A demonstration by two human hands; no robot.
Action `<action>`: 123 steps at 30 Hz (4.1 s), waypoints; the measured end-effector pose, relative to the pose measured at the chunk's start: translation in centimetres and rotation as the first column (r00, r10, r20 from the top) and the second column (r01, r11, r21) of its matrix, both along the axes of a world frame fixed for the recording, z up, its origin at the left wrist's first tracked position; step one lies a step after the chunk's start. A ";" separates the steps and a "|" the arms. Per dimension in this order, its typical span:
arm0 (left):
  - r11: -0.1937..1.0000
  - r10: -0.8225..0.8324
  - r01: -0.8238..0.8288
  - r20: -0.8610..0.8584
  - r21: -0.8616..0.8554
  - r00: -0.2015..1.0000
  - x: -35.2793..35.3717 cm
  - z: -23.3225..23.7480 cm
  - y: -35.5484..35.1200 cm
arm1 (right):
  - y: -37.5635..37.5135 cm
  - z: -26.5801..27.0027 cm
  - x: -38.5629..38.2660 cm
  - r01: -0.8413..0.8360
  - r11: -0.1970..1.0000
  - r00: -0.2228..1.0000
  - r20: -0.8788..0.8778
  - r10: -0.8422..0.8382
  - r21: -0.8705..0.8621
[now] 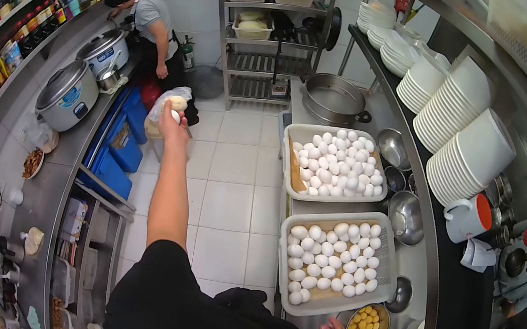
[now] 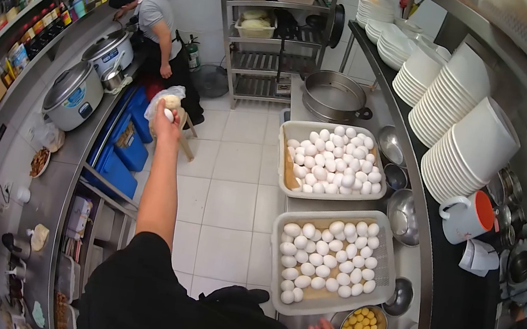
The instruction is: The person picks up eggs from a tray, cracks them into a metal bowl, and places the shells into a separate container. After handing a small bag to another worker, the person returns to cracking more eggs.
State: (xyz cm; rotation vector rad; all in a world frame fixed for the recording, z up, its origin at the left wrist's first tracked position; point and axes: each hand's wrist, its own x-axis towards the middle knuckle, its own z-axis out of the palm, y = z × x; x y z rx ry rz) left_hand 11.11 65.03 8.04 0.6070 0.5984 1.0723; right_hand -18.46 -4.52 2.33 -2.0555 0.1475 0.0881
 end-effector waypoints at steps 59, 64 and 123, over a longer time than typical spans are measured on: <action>0.895 0.427 -0.429 -0.038 -0.120 0.903 7.3 5.6 14.6 | -3.5 -18.1 -12.2 0.090 0.857 0.946 -0.227 -0.233 -0.507; 0.898 0.413 -0.420 -0.078 -0.129 0.907 6.9 7.8 12.6 | -3.8 -20.0 -12.6 0.099 0.842 0.947 -0.209 -0.244 -0.530; 0.991 0.097 -0.105 -0.100 -0.079 0.990 9.0 11.3 10.8 | -2.9 -18.1 -11.7 0.333 0.856 0.939 0.054 -0.340 -0.395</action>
